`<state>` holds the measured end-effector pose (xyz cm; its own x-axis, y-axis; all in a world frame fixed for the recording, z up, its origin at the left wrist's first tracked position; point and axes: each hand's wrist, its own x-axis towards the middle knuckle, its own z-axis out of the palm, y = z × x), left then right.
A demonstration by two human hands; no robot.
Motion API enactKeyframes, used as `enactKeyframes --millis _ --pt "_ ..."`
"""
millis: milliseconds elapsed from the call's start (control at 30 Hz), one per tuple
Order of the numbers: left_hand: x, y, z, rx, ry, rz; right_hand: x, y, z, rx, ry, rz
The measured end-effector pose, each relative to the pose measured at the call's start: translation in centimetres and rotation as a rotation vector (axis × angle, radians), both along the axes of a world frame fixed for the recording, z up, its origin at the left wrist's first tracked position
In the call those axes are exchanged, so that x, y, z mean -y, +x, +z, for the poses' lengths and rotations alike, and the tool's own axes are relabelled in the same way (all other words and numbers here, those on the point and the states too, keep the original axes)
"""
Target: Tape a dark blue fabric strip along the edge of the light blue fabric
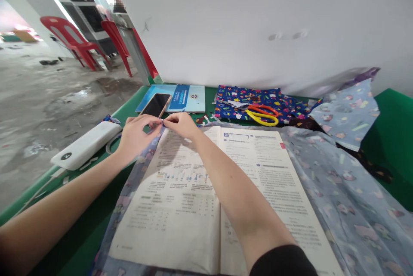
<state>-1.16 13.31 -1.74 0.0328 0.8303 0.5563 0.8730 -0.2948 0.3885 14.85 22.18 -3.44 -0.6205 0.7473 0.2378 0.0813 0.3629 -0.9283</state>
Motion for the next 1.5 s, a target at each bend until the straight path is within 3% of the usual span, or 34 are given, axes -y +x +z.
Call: enactKeyframes --millis 600,1500 --pt "-0.1 -0.5 0.2 0.238 -0.149 0.028 0.1 0.2 0.0 0.005 0.008 0.016" --pt "0.0 -0.2 0.8 0.272 -0.227 0.047 0.5 0.1 0.4 -0.009 0.012 -0.037"
